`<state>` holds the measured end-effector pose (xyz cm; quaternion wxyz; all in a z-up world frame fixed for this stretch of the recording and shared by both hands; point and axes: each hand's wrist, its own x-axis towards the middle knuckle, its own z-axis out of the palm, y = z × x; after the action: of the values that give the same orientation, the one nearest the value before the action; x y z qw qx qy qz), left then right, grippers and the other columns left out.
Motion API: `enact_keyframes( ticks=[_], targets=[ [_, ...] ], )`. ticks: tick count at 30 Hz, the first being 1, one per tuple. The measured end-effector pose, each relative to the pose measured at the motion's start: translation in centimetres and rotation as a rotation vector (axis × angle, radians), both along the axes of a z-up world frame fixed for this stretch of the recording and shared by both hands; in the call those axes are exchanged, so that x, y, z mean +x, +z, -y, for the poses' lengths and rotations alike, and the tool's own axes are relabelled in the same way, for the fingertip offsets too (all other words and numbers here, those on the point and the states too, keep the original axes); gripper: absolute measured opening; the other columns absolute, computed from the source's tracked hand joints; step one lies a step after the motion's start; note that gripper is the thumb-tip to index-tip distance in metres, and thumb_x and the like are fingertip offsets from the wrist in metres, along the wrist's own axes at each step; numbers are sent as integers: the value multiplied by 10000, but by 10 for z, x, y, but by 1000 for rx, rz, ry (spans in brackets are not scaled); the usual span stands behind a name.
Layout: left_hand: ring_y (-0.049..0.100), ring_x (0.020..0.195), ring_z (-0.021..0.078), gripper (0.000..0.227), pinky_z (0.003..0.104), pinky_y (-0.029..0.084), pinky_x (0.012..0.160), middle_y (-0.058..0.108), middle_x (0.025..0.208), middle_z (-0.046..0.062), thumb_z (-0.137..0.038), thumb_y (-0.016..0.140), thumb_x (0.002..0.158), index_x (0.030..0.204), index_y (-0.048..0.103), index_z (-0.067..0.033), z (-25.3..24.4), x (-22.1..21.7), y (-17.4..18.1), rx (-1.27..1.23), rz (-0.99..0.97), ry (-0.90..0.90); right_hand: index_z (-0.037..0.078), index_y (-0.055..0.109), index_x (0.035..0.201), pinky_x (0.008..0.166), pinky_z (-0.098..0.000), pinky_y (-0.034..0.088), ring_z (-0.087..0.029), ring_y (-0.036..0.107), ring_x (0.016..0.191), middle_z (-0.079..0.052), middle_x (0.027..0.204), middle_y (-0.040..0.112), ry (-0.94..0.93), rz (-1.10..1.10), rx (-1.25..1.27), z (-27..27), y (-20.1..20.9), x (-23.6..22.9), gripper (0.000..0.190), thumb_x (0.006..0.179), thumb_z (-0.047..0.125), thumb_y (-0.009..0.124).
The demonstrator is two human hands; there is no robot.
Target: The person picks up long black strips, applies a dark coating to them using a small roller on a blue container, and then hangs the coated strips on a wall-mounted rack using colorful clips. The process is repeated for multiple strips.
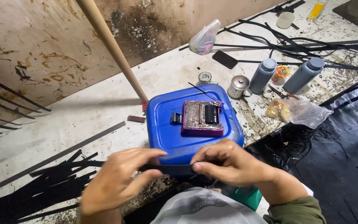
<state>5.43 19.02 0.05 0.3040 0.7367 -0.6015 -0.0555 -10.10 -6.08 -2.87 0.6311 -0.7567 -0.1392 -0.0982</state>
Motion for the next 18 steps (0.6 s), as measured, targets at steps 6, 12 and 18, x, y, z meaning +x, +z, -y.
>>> enact_keyframes(
  ticks=[6,12,18],
  targets=[
    [696,624,149,128,303,524,583,773,788,17,-172,652,950,915,728,-75,-29,22,6,7,-59,-66,15,680,767,485,-237,489,-93,624,551,-59,831,771,10,-12,-137,12,-6,-5,262,974,176,676],
    [787,783,170,270,321,614,691,825,964,28,-280,652,948,1138,721,-100,-6,19,-7,72,-20,-23,27,695,778,531,-238,518,-96,675,628,-60,889,798,-3,-15,-185,9,-2,4,263,968,208,681],
    [686,689,203,128,322,517,617,728,849,64,-148,631,987,1009,687,-34,15,16,7,-118,-109,-195,13,760,913,548,-237,492,-75,649,665,-28,825,776,-39,32,-282,22,16,3,205,961,191,670]
  ],
)
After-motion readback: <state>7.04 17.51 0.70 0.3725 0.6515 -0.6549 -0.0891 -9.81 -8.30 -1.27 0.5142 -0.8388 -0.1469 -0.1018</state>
